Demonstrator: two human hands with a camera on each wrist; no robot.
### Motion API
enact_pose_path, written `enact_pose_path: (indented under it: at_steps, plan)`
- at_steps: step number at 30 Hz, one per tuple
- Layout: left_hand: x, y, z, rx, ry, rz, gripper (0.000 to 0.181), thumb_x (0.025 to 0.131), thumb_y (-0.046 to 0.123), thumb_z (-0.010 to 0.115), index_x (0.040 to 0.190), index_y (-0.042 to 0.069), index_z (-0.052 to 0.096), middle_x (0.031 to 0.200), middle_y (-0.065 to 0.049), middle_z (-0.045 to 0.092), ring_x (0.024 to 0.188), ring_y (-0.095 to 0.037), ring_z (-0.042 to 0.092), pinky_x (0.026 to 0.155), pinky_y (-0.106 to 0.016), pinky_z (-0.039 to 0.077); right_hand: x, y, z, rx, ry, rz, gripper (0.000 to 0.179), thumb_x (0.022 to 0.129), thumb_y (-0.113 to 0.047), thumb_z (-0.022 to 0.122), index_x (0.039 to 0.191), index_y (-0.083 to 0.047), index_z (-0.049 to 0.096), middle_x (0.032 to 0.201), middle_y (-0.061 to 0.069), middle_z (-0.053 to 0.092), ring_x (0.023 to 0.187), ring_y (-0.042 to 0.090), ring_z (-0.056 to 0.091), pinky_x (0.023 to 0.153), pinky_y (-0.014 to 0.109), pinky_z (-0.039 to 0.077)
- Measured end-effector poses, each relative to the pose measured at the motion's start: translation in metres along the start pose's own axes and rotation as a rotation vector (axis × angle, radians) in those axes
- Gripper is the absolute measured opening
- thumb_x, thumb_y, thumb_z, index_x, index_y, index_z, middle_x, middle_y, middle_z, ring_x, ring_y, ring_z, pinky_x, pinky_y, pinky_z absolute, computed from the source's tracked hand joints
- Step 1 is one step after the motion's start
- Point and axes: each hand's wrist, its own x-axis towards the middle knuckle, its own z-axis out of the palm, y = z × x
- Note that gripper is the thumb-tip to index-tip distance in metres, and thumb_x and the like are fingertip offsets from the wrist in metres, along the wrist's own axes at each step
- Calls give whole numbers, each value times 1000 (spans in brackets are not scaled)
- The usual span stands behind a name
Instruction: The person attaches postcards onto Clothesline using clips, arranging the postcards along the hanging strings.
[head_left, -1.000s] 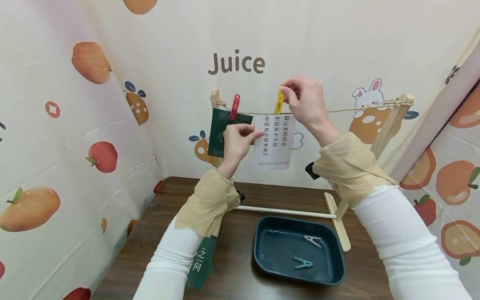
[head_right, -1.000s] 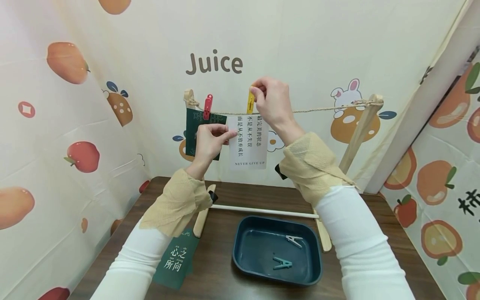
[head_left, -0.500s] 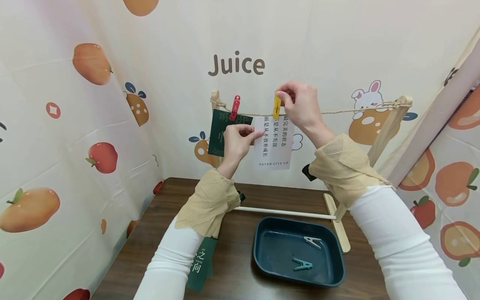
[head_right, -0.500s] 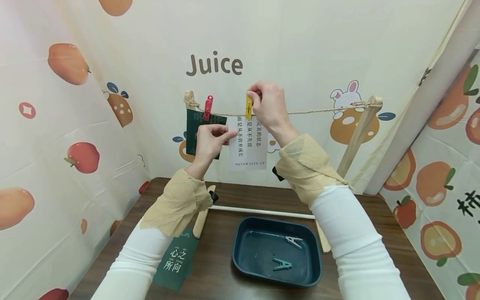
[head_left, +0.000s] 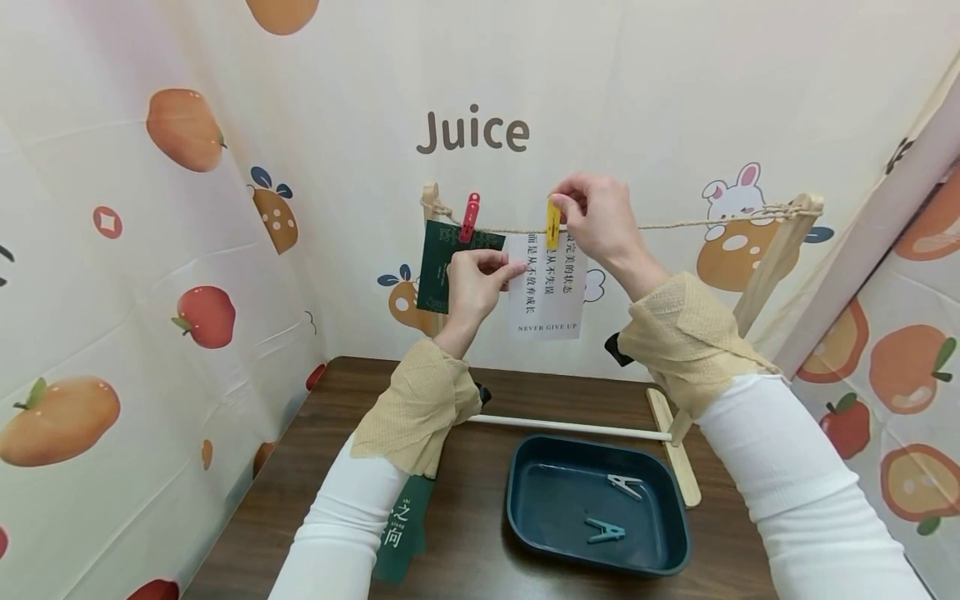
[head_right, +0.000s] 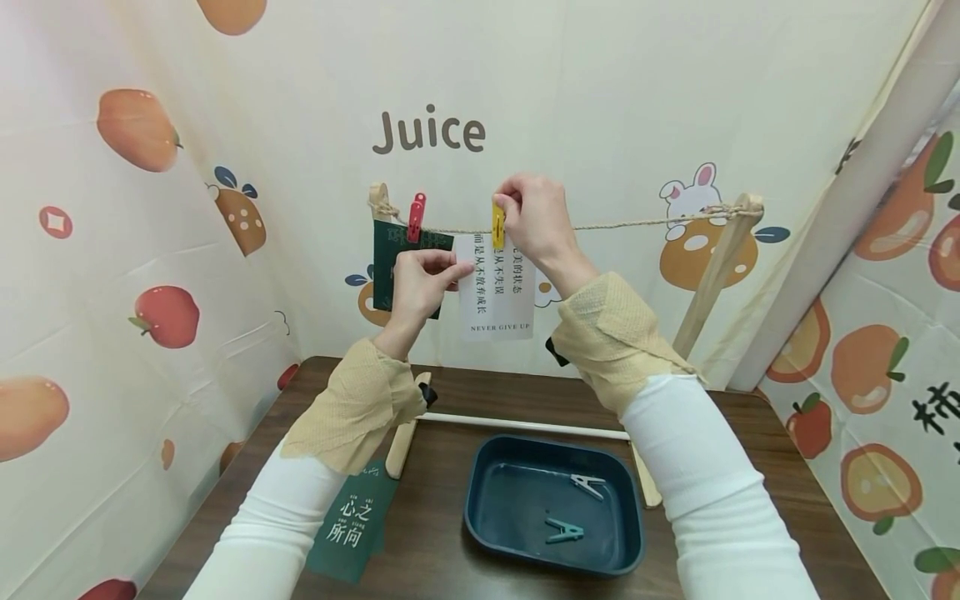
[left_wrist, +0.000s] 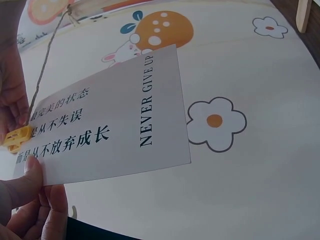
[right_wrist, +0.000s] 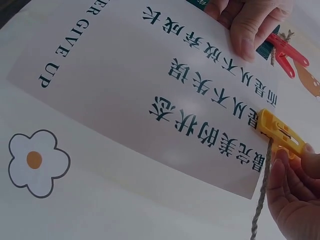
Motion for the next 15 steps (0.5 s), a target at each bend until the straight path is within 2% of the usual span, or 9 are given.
enact_pose_path:
  at_steps: [15]
  plan:
    - [-1,-3,2,-14,16,-3,19,73,15,72,84,0,68,80,-8,63,69,-17,59,61,-22,50,-3,2,-3,-25,-108,14,21,91,-11,49,103,2,60,89,16,59,76,22,52,67,30,41]
